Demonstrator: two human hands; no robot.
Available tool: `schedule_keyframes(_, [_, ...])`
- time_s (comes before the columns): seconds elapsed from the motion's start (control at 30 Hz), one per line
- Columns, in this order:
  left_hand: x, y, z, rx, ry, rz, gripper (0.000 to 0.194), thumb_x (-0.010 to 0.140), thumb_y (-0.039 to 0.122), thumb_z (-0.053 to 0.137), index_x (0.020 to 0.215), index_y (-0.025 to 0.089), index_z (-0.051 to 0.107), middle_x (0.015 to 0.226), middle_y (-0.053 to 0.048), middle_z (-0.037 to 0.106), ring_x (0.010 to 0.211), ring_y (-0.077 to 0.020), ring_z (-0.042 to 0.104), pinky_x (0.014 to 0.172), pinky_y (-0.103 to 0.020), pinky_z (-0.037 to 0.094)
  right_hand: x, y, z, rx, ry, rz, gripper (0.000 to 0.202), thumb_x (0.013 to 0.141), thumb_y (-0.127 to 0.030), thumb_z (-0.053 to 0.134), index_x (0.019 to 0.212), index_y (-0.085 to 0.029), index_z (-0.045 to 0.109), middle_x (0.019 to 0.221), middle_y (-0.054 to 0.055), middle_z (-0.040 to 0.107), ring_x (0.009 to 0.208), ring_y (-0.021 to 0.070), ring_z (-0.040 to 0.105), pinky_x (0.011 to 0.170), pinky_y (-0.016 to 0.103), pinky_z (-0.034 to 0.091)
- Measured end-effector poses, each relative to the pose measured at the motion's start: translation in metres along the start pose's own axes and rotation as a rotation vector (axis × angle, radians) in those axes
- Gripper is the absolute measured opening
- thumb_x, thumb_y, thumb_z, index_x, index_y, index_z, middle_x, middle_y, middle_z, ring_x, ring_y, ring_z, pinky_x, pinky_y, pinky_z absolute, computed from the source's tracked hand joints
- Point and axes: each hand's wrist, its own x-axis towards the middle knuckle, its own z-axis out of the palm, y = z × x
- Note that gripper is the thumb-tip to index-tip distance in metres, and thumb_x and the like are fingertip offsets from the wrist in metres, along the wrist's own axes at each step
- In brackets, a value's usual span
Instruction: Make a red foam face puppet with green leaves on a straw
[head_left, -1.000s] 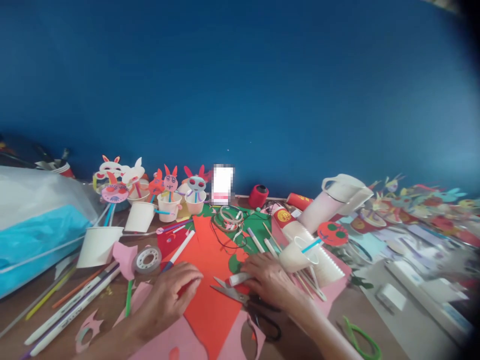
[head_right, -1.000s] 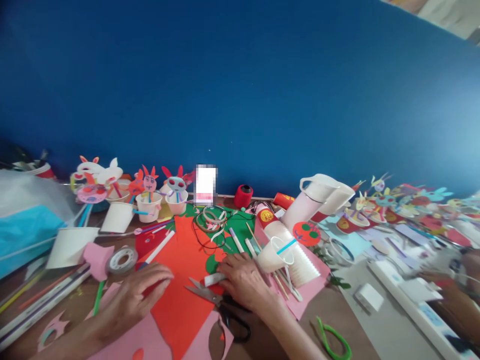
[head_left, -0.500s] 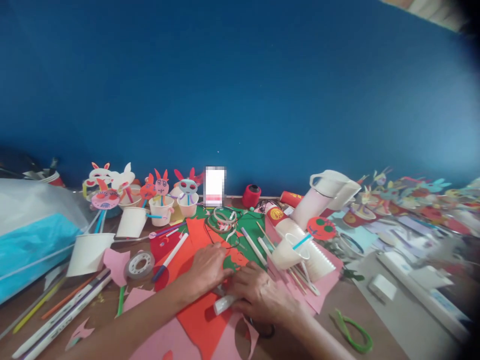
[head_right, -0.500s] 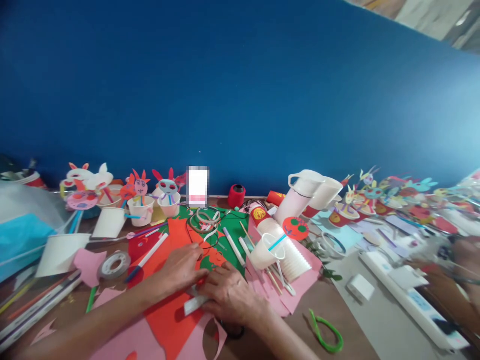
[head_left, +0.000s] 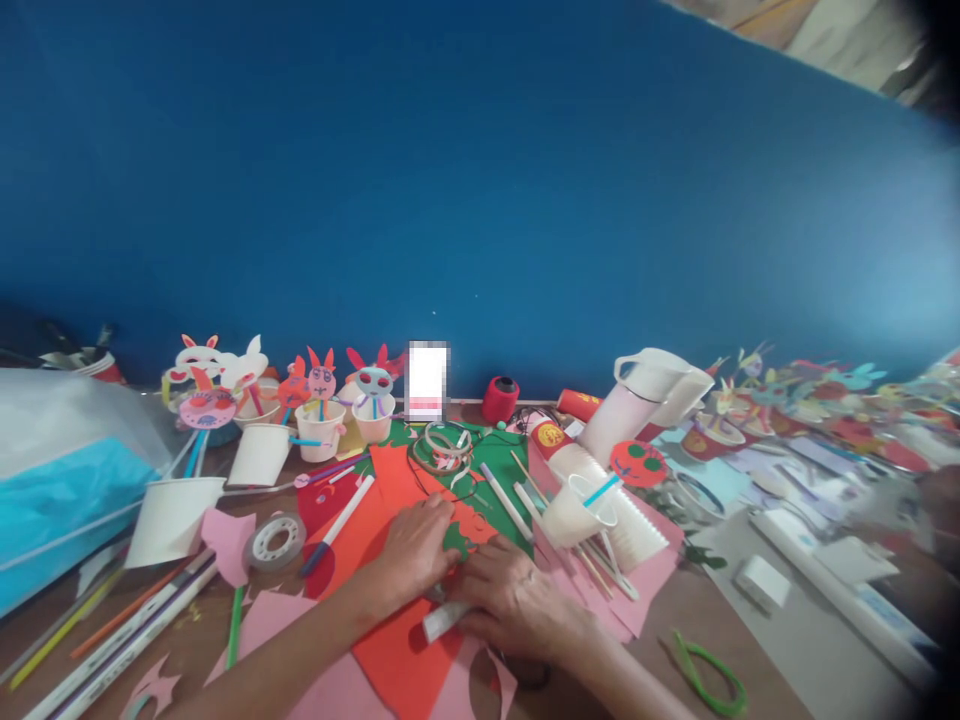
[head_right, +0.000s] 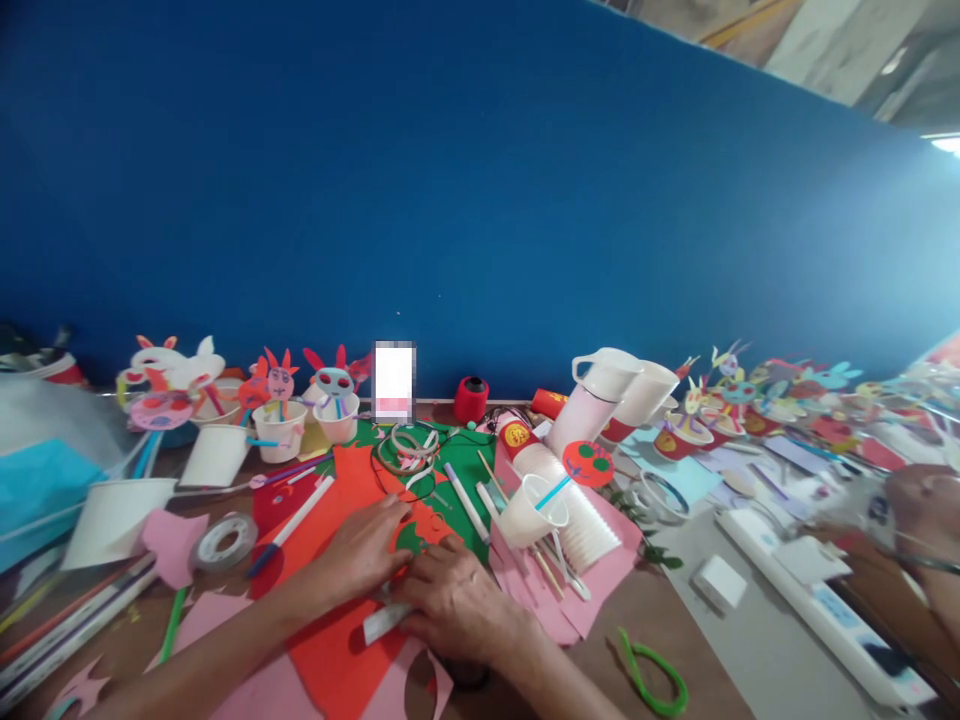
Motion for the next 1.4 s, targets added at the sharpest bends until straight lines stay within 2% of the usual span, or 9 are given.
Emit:
schedule_keyframes(0.27, [-0.002,0.010,-0.003,-0.109,0.025,-0.004,0.016,0.067,0.021,0.049,0.084,0.019,0.049,0.087,-0.004,0.057,0.080,-0.0191,0.054,0.065,-0.028,0.038,0.001,-0.002,-0.001,0.028,0.013,0.007,0.019,0.084,-0.034,0.049,0.094,-0.023,0.061,0.087,0.001,0.062,0.081,0.0148,0.054,0.075,0.027,0.035])
schedule_keyframes(0.4, [-0.005,0.009,-0.014,-0.242,0.036,-0.018,0.008,0.067,0.013,0.044,0.071,0.019,0.047,0.067,0.001,0.054,0.063,-0.0136,0.051,0.057,-0.024,0.035,0.001,-0.002,0.000,0.026,0.023,-0.006,0.016,0.083,-0.032,0.051,0.093,-0.022,0.060,0.088,0.002,0.062,0.082,0.0148,0.054,0.076,0.027,0.035])
schedule_keyframes(0.53, [-0.013,-0.011,-0.037,-0.553,0.110,-0.058,0.005,0.071,0.019,0.046,0.067,0.019,0.043,0.060,0.004,0.049,0.058,-0.0115,0.051,0.054,-0.023,0.038,0.000,-0.001,0.001,0.050,0.037,0.016,0.018,0.082,-0.030,0.054,0.098,-0.023,0.058,0.085,0.001,0.063,0.082,0.0150,0.054,0.077,0.028,0.034])
schedule_keyframes(0.6, [-0.020,-0.025,-0.048,-0.794,0.177,-0.134,0.010,0.074,0.025,0.047,0.069,0.019,0.041,0.059,0.005,0.048,0.055,-0.0107,0.053,0.051,-0.022,0.040,0.001,0.000,0.000,0.049,0.047,0.047,0.018,0.081,-0.030,0.055,0.097,-0.024,0.059,0.083,0.001,0.063,0.081,0.0153,0.054,0.076,0.028,0.034])
schedule_keyframes(0.7, [-0.031,-0.040,-0.058,-0.977,0.252,-0.230,0.015,0.074,0.032,0.051,0.074,0.018,0.044,0.054,0.005,0.051,0.050,-0.0109,0.055,0.046,-0.020,0.038,0.006,0.003,-0.003,0.018,0.081,0.093,0.015,0.082,-0.032,0.053,0.090,-0.023,0.061,0.080,0.001,0.062,0.079,0.0155,0.054,0.073,0.028,0.035])
schedule_keyframes(0.87, [-0.049,-0.052,-0.065,-1.080,0.316,-0.387,0.025,0.072,0.037,0.055,0.085,0.016,0.050,0.051,0.002,0.057,0.045,-0.0127,0.057,0.039,-0.019,0.035,0.019,0.014,-0.003,-0.055,0.123,0.136,0.014,0.085,-0.027,0.049,0.086,-0.021,0.061,0.077,0.002,0.061,0.077,0.0158,0.054,0.071,0.029,0.037])
schedule_keyframes(1.17, [-0.064,-0.099,-0.089,-1.263,0.734,-0.380,0.024,0.069,0.031,0.060,0.081,0.017,0.045,0.058,0.004,0.057,0.058,-0.0176,0.065,0.043,-0.019,0.042,0.036,0.017,0.010,-0.166,0.248,0.181,0.023,0.082,-0.018,0.050,0.104,-0.022,0.055,0.101,0.007,0.057,0.093,0.0227,0.051,0.078,0.037,0.036])
schedule_keyframes(1.27, [-0.063,-0.096,-0.087,-1.323,0.711,-0.379,0.023,0.070,0.029,0.059,0.082,0.020,0.043,0.058,0.006,0.058,0.057,-0.0173,0.065,0.044,-0.019,0.043,0.030,0.005,0.006,-0.166,0.216,0.167,0.016,0.086,-0.020,0.043,0.087,-0.021,0.059,0.082,0.004,0.060,0.078,0.0185,0.054,0.072,0.032,0.037])
schedule_keyframes(1.4, [-0.059,-0.087,-0.081,-1.361,0.627,-0.406,0.025,0.066,0.027,0.061,0.081,0.020,0.043,0.059,0.004,0.061,0.054,-0.0168,0.064,0.046,-0.022,0.046,0.019,-0.009,-0.003,-0.181,0.069,0.154,0.032,0.088,-0.038,0.040,0.068,-0.021,0.058,0.063,0.000,0.059,0.060,0.0145,0.054,0.058,0.026,0.035])
